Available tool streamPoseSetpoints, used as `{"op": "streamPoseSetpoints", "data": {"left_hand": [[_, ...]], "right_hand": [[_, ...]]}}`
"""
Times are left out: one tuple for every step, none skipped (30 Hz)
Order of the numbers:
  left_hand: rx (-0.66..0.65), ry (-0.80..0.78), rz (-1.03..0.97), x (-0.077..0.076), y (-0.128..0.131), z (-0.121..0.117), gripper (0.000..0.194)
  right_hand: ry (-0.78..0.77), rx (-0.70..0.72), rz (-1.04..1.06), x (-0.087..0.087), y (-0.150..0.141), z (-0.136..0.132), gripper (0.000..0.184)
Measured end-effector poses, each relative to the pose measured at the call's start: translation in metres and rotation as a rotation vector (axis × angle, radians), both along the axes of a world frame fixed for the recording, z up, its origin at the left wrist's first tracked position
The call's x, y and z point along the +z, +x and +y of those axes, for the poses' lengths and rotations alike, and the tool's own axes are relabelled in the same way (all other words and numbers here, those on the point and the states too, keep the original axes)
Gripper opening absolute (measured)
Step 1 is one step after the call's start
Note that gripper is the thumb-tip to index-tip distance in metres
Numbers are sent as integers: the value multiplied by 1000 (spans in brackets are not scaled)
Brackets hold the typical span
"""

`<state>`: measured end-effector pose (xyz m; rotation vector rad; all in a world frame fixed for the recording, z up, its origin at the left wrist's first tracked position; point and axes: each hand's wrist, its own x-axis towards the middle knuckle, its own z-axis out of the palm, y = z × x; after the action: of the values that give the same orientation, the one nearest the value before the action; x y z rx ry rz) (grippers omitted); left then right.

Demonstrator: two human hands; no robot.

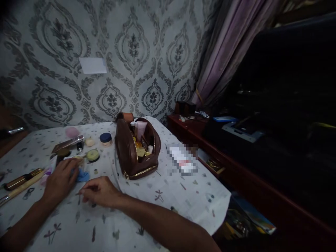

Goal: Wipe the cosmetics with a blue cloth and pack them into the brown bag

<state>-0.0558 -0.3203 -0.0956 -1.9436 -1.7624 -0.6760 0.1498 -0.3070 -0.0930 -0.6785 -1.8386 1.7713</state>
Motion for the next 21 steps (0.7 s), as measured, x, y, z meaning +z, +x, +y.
{"op": "streamPoseSetpoints", "data": {"left_hand": [[3,-4,7,0,1,0,34],[1,-7,14,0,1,1,34],[-5,-6,22,0,1,1,34],[-10,-3,30,0,1,1,34],[-13,0,37,0,1,1,35],[-17,3,45,-1,1,1,35],[-24,8,52,-1,0,2,36],[-35,12,58,-1,0,2,36],[-45,15,63,-1,0,1,37],[-54,17,67,-2,0,1,37],[-61,18,69,-2,-1,1,36],[-64,20,69,-2,-1,1,36],[-67,20,67,-1,0,1,35],[-68,21,63,-1,0,1,35],[-72,20,57,-1,0,1,34],[-76,19,50,-1,0,1,34],[-80,17,42,-1,0,1,33],[-84,15,33,-2,-1,1,33],[-87,13,25,-2,-1,1,32],[-89,11,19,-3,-1,1,32],[-90,10,17,-3,-1,1,33]], "right_hand": [[99,-9,4,7,6,-2,34],[237,-26,14,15,14,-4,31],[445,-39,46,26,25,-6,27],[667,-63,113,39,39,-7,25],[842,-87,178,53,54,-6,24],[963,-135,211,67,71,-5,23],[1044,-210,216,82,88,-2,22],[1101,-318,186,97,105,4,23],[1165,-429,115,110,121,11,23],[1211,-522,-29,122,135,20,21],[1265,-556,-178,131,148,30,18],[1320,-511,-331,139,158,41,16],[1367,-429,-469,144,165,52,14],[1400,-327,-574,148,169,63,12],[1407,-225,-660,151,172,72,12],[1404,-126,-729,152,173,80,12],[1394,-37,-782,154,172,86,13],[1381,34,-826,155,170,91,14],[1369,91,-861,157,167,93,14],[1361,135,-885,159,164,95,14],[1351,172,-909,162,161,95,14]]}}
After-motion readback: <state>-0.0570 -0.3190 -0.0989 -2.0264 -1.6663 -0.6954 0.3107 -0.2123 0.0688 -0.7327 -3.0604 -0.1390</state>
